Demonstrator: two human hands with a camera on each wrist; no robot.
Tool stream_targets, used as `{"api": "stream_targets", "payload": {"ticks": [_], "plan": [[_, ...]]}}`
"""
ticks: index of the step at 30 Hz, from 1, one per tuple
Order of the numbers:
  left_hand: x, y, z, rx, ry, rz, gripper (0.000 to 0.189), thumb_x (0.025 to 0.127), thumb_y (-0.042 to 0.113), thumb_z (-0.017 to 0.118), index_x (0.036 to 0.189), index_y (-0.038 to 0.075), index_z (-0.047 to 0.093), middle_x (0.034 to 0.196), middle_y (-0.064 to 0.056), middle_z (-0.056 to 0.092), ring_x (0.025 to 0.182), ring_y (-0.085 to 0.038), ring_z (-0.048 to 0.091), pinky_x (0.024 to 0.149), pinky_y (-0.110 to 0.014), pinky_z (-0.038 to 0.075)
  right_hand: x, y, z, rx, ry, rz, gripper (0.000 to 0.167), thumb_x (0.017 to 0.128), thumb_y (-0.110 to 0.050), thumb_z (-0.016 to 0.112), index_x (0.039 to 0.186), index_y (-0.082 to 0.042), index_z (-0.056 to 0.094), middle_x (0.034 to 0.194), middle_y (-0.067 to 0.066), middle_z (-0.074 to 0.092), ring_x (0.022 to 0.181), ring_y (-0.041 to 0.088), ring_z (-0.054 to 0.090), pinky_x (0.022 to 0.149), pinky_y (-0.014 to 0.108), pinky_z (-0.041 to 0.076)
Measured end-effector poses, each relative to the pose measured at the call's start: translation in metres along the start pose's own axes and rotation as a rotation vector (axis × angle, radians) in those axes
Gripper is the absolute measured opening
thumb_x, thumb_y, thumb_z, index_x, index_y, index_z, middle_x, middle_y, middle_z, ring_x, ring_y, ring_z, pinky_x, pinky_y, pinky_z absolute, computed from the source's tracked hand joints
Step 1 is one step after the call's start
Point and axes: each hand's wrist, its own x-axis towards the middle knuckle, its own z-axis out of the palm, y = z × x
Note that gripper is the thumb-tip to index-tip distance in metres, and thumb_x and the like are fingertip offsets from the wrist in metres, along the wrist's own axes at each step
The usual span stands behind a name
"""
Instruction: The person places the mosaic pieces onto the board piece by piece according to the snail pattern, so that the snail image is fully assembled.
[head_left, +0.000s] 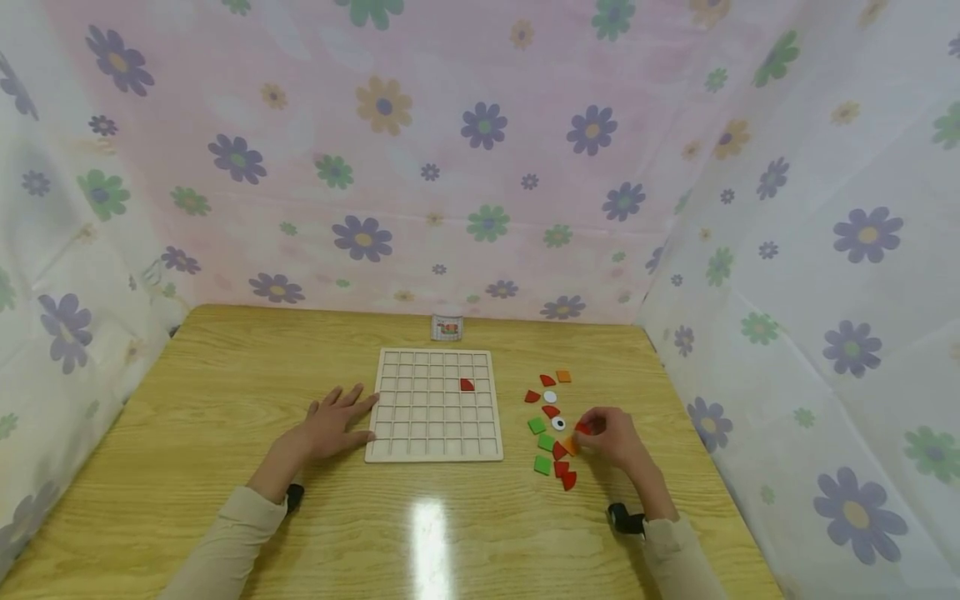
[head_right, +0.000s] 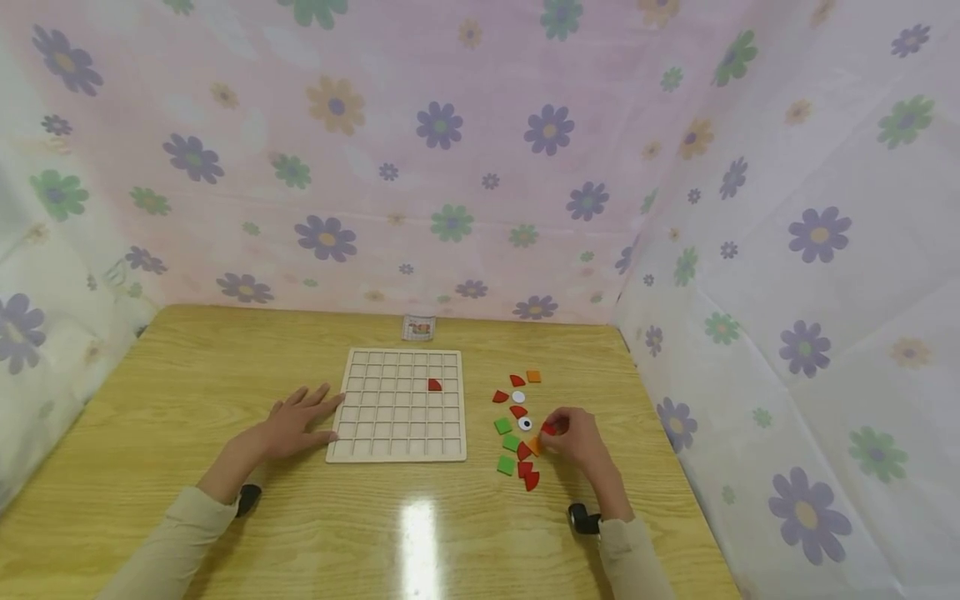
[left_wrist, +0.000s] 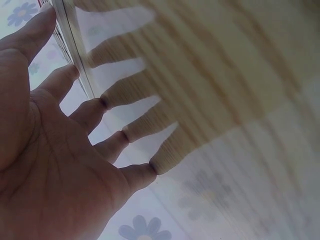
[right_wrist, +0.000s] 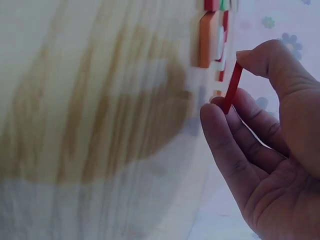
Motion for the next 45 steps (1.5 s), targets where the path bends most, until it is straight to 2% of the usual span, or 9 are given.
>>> {"api": "stream_targets", "payload": {"ticks": [5,14,19,24,30,34,38,45], "plan": [[0.000,0.000,0.001,-0.006,0.002,0.001,0.072,0.100,0.042,0.063,0.158,0.008,0.038,0.164,-0.029,0.022,0.147,-0.062,0.015,0.105,-0.084,0.013,-0.007,-0.009,0.002,0.036,0.018,-0.037,0.012,0.084,-0.004,0.080,0.092,0.002,0.073,0.082,0.008,0.070,0.071,0.015,0.064,0.065,0.024,0.053],[-0.001,0.002,0.001,-0.004,0.006,-0.005,0.071,0.100,0.042,0.063,0.158,0.008,0.038,0.163,-0.029,0.023,0.146,-0.062,0.016,0.105,-0.084,0.014,-0.011,-0.022,0.018,0.099,-0.010,-0.187,0.010,0.087,-0.005,0.079,0.092,-0.002,0.072,0.080,0.004,0.070,0.069,0.009,0.063,0.064,0.025,0.054],[0.000,0.001,0.002,-0.002,0.007,-0.002,0.071,0.100,0.041,0.063,0.158,0.008,0.038,0.163,-0.030,0.023,0.146,-0.062,0.016,0.104,-0.085,0.014,-0.010,-0.030,0.029,0.096,-0.089,-0.264,0.012,0.089,-0.007,0.078,0.096,-0.005,0.069,0.086,0.002,0.068,0.071,0.007,0.061,0.064,0.024,0.054],[0.000,0.001,0.002,-0.001,0.010,0.001,0.071,0.100,0.041,0.063,0.157,0.008,0.038,0.163,-0.030,0.024,0.146,-0.062,0.016,0.104,-0.085,0.015,-0.007,-0.041,0.039,0.072,-0.165,-0.352,0.013,0.091,-0.009,0.077,0.100,-0.007,0.068,0.093,0.001,0.065,0.079,0.014,0.058,0.065,0.025,0.053],[0.000,0.001,0.002,0.002,0.013,0.003,0.071,0.100,0.042,0.063,0.158,0.008,0.039,0.163,-0.030,0.024,0.146,-0.062,0.017,0.104,-0.085,0.015,0.004,-0.053,0.048,0.030,-0.197,-0.416,0.015,0.092,-0.011,0.077,0.103,-0.011,0.067,0.097,-0.002,0.063,0.084,0.016,0.057,0.068,0.025,0.053],[0.000,0.001,0.002,0.007,0.012,0.002,0.071,0.100,0.042,0.063,0.157,0.008,0.039,0.163,-0.030,0.024,0.146,-0.062,0.017,0.104,-0.085,0.015,0.016,-0.058,0.054,0.025,-0.221,-0.452,0.016,0.092,-0.011,0.077,0.104,-0.012,0.067,0.098,-0.003,0.063,0.084,0.013,0.057,0.068,0.025,0.054],[0.000,0.001,0.001,0.009,0.013,0.005,0.071,0.100,0.043,0.063,0.158,0.009,0.039,0.163,-0.029,0.024,0.146,-0.062,0.017,0.104,-0.084,0.016,0.030,-0.064,0.060,0.025,-0.223,-0.494,0.016,0.091,-0.009,0.077,0.104,-0.010,0.068,0.098,0.000,0.064,0.084,0.016,0.057,0.069,0.025,0.054],[0.000,-0.001,0.002,0.011,0.013,0.005,0.071,0.100,0.043,0.063,0.158,0.009,0.038,0.163,-0.029,0.024,0.146,-0.062,0.017,0.104,-0.085,0.015,0.052,-0.082,0.066,0.014,-0.238,-0.458,0.015,0.090,-0.009,0.077,0.103,-0.009,0.069,0.103,0.002,0.063,0.089,0.021,0.054,0.076,0.030,0.052]]}}
